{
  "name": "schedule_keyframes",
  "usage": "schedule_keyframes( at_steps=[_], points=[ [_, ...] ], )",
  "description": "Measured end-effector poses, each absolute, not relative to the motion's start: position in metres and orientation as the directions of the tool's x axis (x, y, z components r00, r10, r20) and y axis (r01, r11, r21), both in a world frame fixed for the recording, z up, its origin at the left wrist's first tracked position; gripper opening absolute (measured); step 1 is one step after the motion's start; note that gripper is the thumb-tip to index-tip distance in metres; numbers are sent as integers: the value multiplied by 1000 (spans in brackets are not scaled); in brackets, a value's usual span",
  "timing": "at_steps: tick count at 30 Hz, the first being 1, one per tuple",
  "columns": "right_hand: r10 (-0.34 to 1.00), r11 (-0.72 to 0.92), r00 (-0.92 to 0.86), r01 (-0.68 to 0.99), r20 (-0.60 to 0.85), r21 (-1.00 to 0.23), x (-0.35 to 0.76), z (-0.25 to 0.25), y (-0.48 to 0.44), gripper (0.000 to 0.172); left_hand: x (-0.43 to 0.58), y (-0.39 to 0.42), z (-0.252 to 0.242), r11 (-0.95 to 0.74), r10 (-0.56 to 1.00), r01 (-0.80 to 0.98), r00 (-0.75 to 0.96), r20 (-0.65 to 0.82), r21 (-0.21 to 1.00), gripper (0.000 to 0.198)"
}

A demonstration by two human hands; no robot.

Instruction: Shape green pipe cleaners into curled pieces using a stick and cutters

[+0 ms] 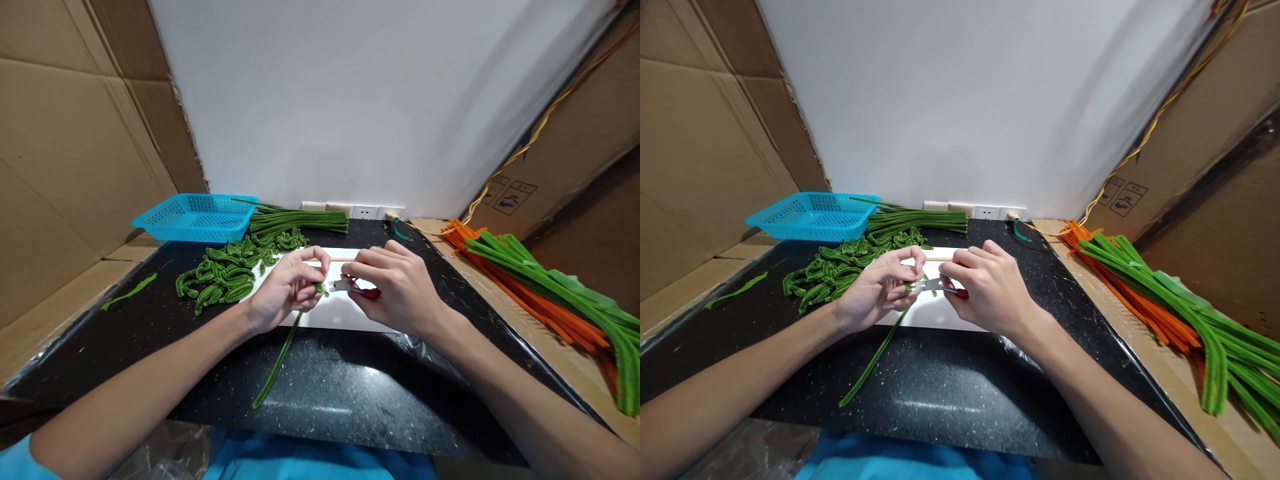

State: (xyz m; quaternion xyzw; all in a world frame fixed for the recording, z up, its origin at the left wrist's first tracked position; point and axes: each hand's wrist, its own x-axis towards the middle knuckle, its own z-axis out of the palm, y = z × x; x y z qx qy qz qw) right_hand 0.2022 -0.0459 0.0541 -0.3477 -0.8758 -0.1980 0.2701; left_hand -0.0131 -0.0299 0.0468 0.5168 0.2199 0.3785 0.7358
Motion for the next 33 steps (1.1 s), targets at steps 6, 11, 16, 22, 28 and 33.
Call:
schedule_keyframes(
  at_steps=[6,11,16,22,28,33],
  points=[
    [499,692,-606,709,620,137,202,56,-48,10,-12,-30,47,174,791,-325,609,65,929,10],
    [524,710,-645,692,557,133,201,55,-49,12,-11,-30,48,179,799,-315,599,49,932,10],
    [541,694,-626,709,561,123,201,55,-49,12,-12,-30,47,175,796,-312,603,52,934,10],
    [536,697,-619,708,574,112,202,54,-48,12,-11,-30,46,159,798,-303,600,58,940,9],
    [524,693,-645,703,555,163,202,55,-48,15,-11,-30,46,164,784,-288,618,52,943,9],
    [531,678,-647,712,547,183,202,54,-48,15,-11,-30,46,169,785,-281,619,43,945,10]
  ],
)
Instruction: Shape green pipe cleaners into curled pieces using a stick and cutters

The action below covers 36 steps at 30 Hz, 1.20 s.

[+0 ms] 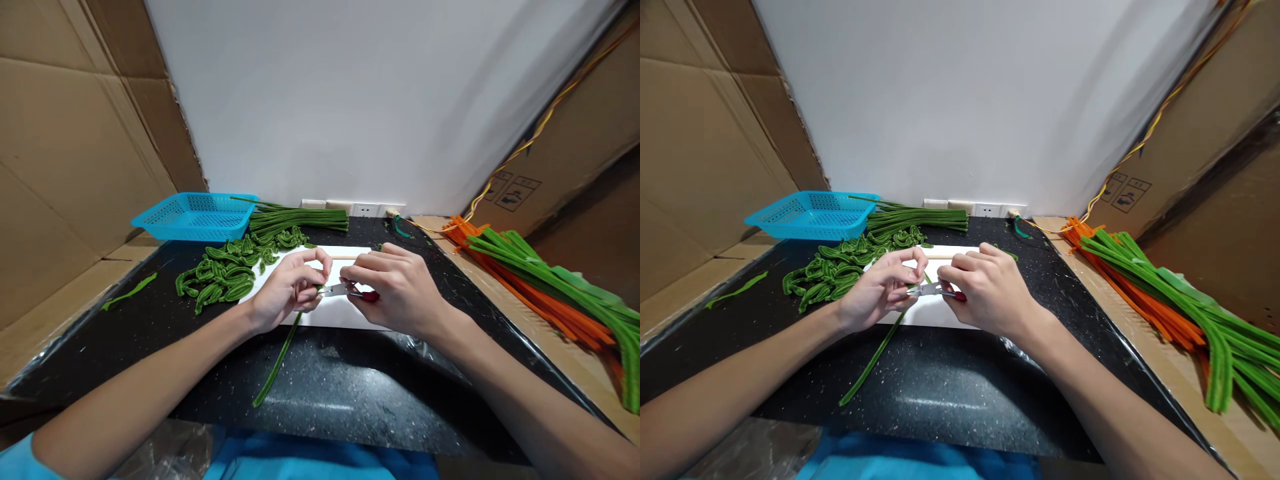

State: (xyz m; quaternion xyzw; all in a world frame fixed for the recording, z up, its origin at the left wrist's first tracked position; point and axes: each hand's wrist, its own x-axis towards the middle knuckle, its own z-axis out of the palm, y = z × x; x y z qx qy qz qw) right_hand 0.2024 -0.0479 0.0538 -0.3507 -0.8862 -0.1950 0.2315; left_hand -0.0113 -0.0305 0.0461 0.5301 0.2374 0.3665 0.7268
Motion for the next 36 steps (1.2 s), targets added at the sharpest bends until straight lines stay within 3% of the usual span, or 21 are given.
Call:
schedule_keyframes(
  at_steps=[22,36],
  points=[
    [492,698,-632,698,599,162,201,55,-50,12,-12,-28,45,163,798,-266,602,32,950,11],
    [491,665,-645,712,586,225,202,54,-50,14,-12,-29,45,183,774,-300,631,51,936,9]
  ],
)
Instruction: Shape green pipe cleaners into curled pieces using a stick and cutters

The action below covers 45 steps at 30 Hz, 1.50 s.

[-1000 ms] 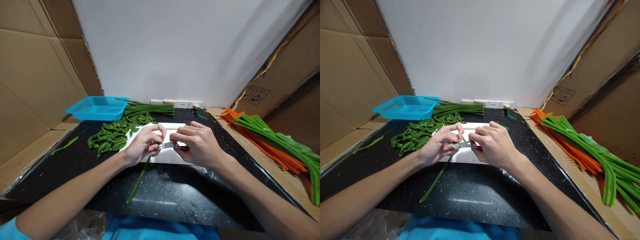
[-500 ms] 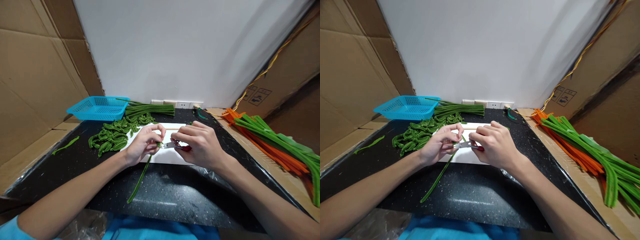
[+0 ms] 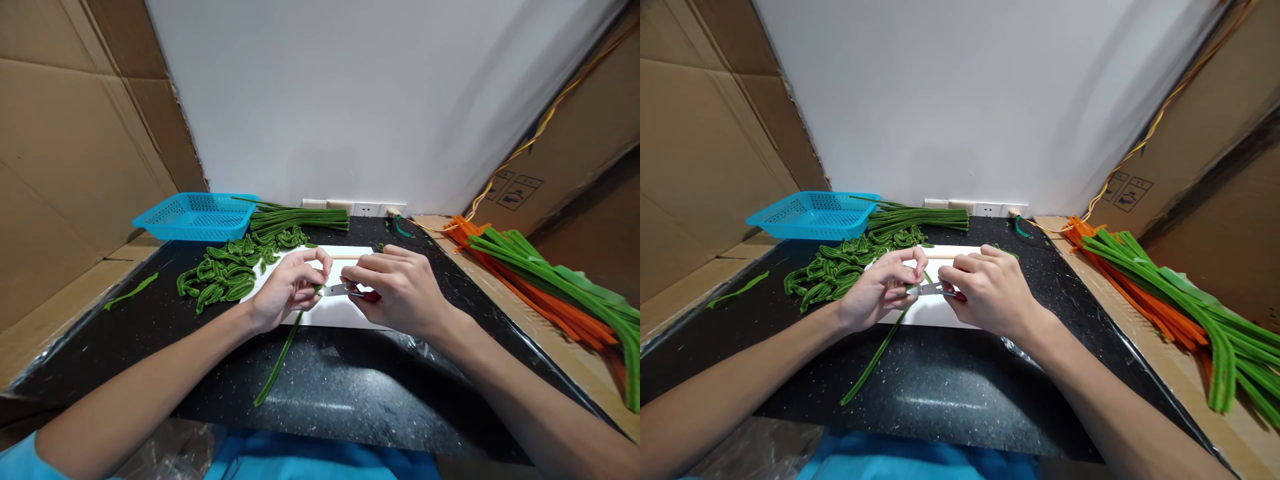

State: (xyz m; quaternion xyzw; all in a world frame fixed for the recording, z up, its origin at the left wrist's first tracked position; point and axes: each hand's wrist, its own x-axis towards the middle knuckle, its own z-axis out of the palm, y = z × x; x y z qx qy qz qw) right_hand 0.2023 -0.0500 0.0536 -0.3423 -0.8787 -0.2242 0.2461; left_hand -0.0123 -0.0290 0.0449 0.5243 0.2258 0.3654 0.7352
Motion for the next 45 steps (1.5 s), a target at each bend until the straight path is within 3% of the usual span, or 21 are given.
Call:
schedule_keyframes(
  at_steps=[45],
  points=[
    [514,668,-651,712,559,215,203,54,-49,13,-12,-28,44,218,767,-323,640,44,921,8]
  ],
)
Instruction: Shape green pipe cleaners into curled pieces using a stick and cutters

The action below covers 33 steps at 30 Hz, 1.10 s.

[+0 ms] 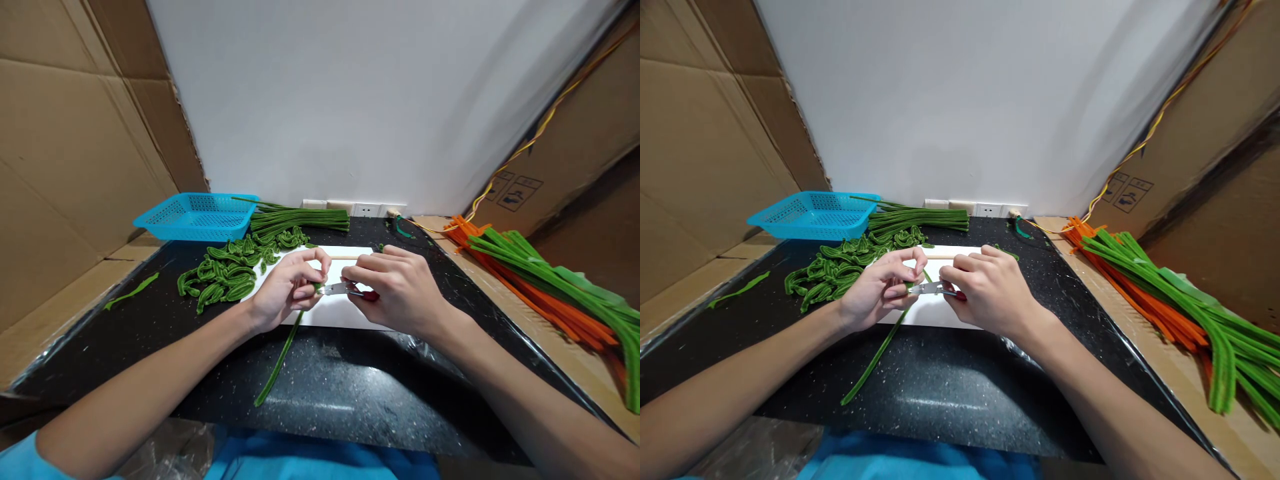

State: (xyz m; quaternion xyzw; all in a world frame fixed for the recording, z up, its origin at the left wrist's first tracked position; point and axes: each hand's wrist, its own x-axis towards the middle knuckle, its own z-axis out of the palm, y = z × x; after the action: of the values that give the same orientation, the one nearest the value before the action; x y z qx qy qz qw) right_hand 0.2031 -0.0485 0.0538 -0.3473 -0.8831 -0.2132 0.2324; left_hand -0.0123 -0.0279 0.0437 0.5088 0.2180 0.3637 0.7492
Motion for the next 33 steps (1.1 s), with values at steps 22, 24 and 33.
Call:
schedule_keyframes(
  at_steps=[22,24,33],
  points=[
    [608,610,-559,783,564,119,201,55,-49,11,-11,-28,44,196,817,-300,576,13,934,7],
    [675,549,-484,833,557,59,199,56,-48,11,-11,-27,42,177,845,-317,534,22,932,6],
    [873,406,-422,907,243,114,200,41,-36,36,-9,-21,36,114,920,-359,390,38,927,14]
  ],
)
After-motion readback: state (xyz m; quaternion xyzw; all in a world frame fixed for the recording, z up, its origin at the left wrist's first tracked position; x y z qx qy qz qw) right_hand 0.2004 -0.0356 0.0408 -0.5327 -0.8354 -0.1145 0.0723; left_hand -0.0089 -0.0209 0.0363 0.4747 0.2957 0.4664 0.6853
